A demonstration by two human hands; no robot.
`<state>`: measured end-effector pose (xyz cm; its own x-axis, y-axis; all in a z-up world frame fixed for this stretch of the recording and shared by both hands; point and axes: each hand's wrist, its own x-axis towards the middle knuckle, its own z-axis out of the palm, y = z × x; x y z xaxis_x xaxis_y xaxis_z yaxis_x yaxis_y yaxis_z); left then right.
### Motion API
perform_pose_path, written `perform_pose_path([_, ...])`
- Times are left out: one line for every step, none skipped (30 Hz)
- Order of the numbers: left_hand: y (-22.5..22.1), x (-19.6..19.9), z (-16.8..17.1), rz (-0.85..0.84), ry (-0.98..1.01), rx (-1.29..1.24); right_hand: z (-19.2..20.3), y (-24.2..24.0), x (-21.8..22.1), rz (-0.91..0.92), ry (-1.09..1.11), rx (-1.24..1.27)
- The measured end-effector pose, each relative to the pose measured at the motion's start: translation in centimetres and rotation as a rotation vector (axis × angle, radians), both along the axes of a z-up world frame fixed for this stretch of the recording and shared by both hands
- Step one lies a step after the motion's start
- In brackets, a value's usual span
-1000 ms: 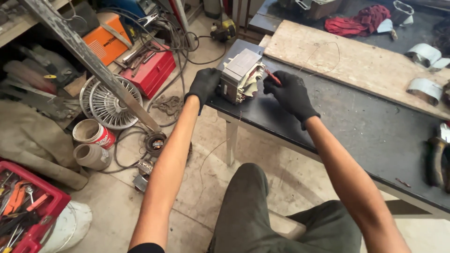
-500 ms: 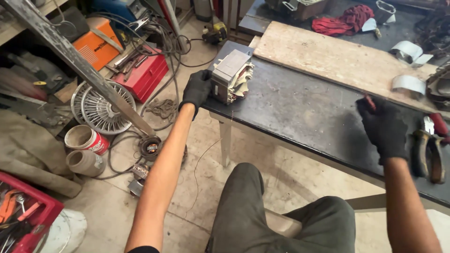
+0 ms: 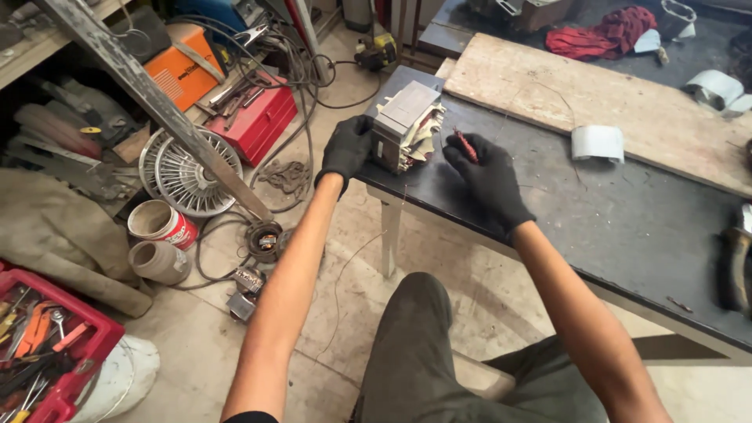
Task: Winding copper wire around a small electronic component core by hand
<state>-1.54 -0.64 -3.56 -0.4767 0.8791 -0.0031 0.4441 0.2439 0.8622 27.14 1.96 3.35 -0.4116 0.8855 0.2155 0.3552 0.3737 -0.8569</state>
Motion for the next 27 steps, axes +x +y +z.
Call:
perform_pose_path([-0.3,0.2,0.4,-0.009,-0.021,0.014,-0.5,-0.1,-0.7,-0.005,-0.010,-0.076])
perform_pose_path([-0.5,0.2,0.5,-0.010,-0.022,0.013,-0.4,0.0,-0.9,-0.006,-0.011,-0.077])
perform_pose_path([-0.7,0.3,0.7,-0.014,-0.021,0.009,-0.4,0.1,-1.1,-0.007,0.050,-0.115])
perform_pose_path([-0.9,0.4,0.8,-0.016,-0.023,0.004,-0.4,0.2,-1.2,-0.007,0.108,-0.154])
perform_pose_path([-0.6,0.1,0.4,-0.014,-0.027,0.003,0.8,-0.5,-0.8,-0.005,0.103,-0.155])
perform_pose_path([-0.2,-0.2,0.0,-0.012,-0.012,-0.014,1.9,-1.1,-0.4,0.048,0.083,-0.190])
perform_pose_path([0.2,-0.5,-0.4,-0.010,0.003,-0.031,3.0,-1.8,0.1,0.102,0.062,-0.225])
perform_pose_path([0.3,-0.5,-0.5,-0.015,0.000,-0.032,2.2,-1.1,0.2,0.097,0.060,-0.226])
perform_pose_path([0.4,-0.6,-0.6,-0.012,0.008,-0.034,1.4,-0.4,0.2,0.071,0.026,-0.176])
perform_pose_path([0.5,-0.8,-0.6,-0.007,0.018,-0.035,0.7,0.3,0.1,0.047,-0.005,-0.125])
perform_pose_path([0.6,-0.6,-0.6,-0.009,0.018,-0.035,0.6,0.9,0.4,0.045,-0.005,-0.125])
perform_pose_path([0.5,-0.7,-0.6,0.015,0.000,-0.013,0.5,1.4,0.4,0.012,-0.046,-0.095])
perform_pose_path([0.3,-0.7,-0.7,0.039,-0.019,0.008,0.3,2.0,0.4,-0.022,-0.087,-0.064])
perform_pose_path([0.4,-0.5,-0.8,0.045,-0.020,0.007,0.2,2.2,-0.2,-0.016,-0.088,-0.065])
perform_pose_path([0.6,-0.3,-0.9,0.066,-0.146,0.112,0.1,2.4,-0.8,-0.009,-0.097,-0.046])
perform_pose_path([1.2,0.0,-0.8,0.077,-0.268,0.217,0.0,2.7,-1.3,-0.012,-0.102,-0.027])
perform_pose_path([0.9,0.1,-0.1,0.072,-0.267,0.217,-0.1,2.8,-2.0,-0.017,-0.099,-0.027])
perform_pose_path([0.6,0.2,0.6,0.061,-0.326,0.242,-0.4,3.0,-2.8,-0.024,-0.133,-0.027])
perform_pose_path([0.2,0.3,1.3,0.051,-0.386,0.266,-0.6,3.1,-3.6,-0.032,-0.166,-0.027])
perform_pose_path([0.0,0.5,1.1,0.053,-0.385,0.264,-0.4,3.0,-3.5,-0.030,-0.165,-0.030])
perform_pose_path([-0.1,0.6,0.9,0.012,-0.324,0.300,-0.3,2.9,-3.5,-0.028,-0.163,-0.047])
perform_pose_path([-0.3,0.8,0.8,-0.031,-0.263,0.335,-0.1,2.8,-3.5,-0.028,-0.161,-0.064])
perform_pose_path([-1.0,0.8,0.4,-0.031,-0.262,0.333,0.2,2.2,-2.5,-0.028,-0.160,-0.067])
perform_pose_path([-1.4,0.9,0.1,-0.049,-0.193,0.336,0.6,1.8,-1.5,0.027,-0.201,-0.073])
perform_pose_path([-1.8,1.0,-0.3,-0.066,-0.125,0.338,1.0,1.3,-0.4,0.083,-0.241,-0.080])
perform_pose_path([-1.6,0.9,-0.6,-0.069,-0.126,0.340,1.6,0.8,0.7,0.080,-0.242,-0.078])
perform_pose_path([-1.4,0.7,-0.9,-0.032,-0.051,0.250,2.2,0.4,1.8,0.072,-0.299,-0.101])
